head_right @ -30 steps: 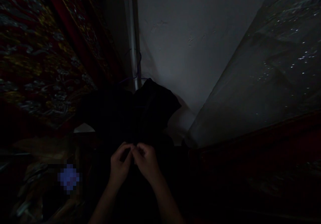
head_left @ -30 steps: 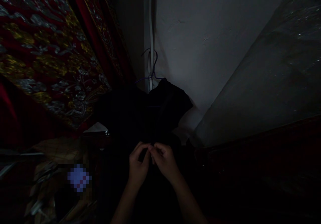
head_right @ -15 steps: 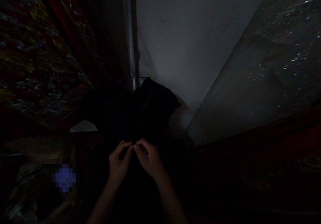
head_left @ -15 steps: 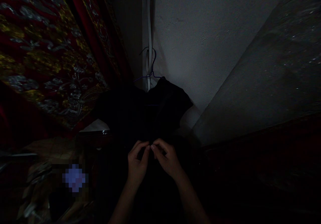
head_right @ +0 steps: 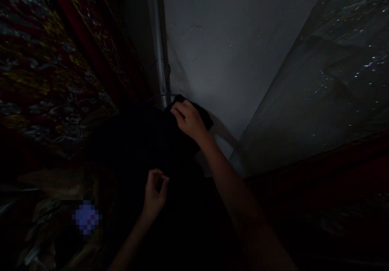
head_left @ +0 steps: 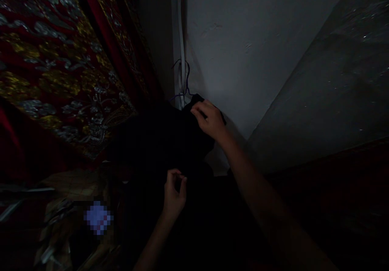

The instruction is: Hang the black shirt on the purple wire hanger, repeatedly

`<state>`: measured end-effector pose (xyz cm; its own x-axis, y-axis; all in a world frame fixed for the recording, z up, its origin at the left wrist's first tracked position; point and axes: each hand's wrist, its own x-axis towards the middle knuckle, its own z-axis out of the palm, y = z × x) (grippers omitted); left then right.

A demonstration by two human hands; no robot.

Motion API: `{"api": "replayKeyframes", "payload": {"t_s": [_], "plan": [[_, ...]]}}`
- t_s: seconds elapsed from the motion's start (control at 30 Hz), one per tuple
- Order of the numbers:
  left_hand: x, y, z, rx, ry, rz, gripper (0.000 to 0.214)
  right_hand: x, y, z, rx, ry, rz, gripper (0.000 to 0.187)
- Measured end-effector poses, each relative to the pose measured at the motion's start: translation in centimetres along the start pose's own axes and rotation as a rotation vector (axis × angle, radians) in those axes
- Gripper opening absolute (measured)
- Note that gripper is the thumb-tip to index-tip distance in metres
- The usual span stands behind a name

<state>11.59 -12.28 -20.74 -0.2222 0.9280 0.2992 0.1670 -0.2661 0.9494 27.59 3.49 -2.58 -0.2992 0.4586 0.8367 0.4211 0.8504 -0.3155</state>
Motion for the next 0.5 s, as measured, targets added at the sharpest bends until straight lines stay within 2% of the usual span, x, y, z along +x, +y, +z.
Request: {"api": "replayKeyframes", "payload": {"t_s": [0.1,0.17,0.2,0.27,0.37,0.43,0.5], "plan": [[1.4,0.1,-0.8,0.059,-0.055,0.04,0.02,1.5,-0.9,-0.1,0.003,0.007,-0.002,0.02],[3.3,1.9,-1.3,0.117,-0.116,0.125,0.02,1.0,-2.3,0.0,0.043,0.086,0.09,0.021],[4.5,3.3,-1.5,0.141,-0.127,0.195,0.019,0.6,-3.0,0.2,0.088,0.143,0.159,0.022],[7.3,6.8,-1.8,0.171,-0.064,0.391,0.021,-0.2,-4.2,0.6,0.233,0.237,0.327,0.022],[11.6,12.3,-1.6,0.218,0.015,0.647,0.032,-0.9,-5.3,1.3,0.501,0.274,0.555,0.017],[13.8,14.8,-1.2,0.28,-0.057,0.701,0.025,-1.1,-5.7,1.8,0.593,0.279,0.619,0.015],[15.1,15.8,-1.0,0.347,-0.108,0.702,0.013,-1.2,-5.9,2.1,0.559,0.303,0.584,0.015]]}}
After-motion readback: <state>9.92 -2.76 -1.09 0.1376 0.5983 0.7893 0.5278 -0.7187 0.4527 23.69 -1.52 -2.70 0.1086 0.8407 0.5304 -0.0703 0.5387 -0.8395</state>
